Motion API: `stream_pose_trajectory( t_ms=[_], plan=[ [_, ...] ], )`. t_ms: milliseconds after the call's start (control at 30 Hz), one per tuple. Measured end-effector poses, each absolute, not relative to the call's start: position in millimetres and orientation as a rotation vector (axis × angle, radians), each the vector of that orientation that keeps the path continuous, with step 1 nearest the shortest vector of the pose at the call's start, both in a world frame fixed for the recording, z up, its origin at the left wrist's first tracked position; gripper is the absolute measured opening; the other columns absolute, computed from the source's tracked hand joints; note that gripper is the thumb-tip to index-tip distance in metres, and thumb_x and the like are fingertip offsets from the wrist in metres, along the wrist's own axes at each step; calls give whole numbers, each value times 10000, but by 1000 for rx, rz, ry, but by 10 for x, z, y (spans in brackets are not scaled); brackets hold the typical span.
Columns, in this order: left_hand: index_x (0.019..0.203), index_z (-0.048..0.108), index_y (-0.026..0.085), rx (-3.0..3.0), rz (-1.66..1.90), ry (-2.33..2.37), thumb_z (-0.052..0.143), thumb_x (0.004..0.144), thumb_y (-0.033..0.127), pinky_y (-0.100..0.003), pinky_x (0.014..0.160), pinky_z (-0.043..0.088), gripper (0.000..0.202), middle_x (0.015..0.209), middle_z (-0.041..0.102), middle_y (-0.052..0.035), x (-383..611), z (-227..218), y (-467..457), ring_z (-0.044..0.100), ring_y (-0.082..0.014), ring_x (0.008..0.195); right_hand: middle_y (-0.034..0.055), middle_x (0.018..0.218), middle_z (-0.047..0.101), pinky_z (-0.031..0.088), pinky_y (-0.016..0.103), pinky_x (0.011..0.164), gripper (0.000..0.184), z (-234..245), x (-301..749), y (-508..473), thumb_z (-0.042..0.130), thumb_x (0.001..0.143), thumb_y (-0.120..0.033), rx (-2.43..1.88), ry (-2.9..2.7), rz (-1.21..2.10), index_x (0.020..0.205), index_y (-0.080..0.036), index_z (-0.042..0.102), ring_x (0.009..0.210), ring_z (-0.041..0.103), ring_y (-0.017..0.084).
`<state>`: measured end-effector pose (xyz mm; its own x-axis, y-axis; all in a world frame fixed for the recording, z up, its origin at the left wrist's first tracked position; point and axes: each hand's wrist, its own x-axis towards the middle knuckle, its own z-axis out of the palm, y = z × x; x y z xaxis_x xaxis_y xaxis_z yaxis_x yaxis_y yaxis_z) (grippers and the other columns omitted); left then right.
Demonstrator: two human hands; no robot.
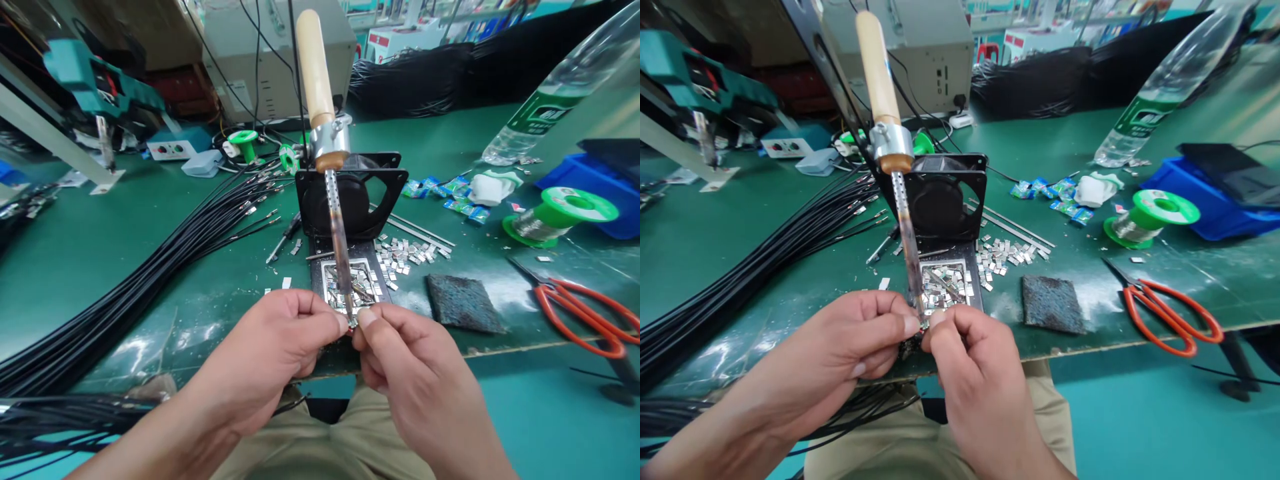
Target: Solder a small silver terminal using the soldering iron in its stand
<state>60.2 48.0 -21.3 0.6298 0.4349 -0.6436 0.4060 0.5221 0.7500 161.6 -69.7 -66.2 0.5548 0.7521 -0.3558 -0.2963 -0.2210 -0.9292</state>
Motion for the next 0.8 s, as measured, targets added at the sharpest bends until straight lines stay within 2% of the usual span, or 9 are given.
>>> stream_pose_trajectory(
  t_ms=[800],
  plan=[
    [632,559,166,1035,38,906,762,675,240,-215,440,134,221,499,376,95,626,-185,475,211,-35,458,-62,542,336,272,223,440,275,-668,1608,-715,633,858,-350,-1471,-378,1003,650,-189,553,495,313,89]
  ],
)
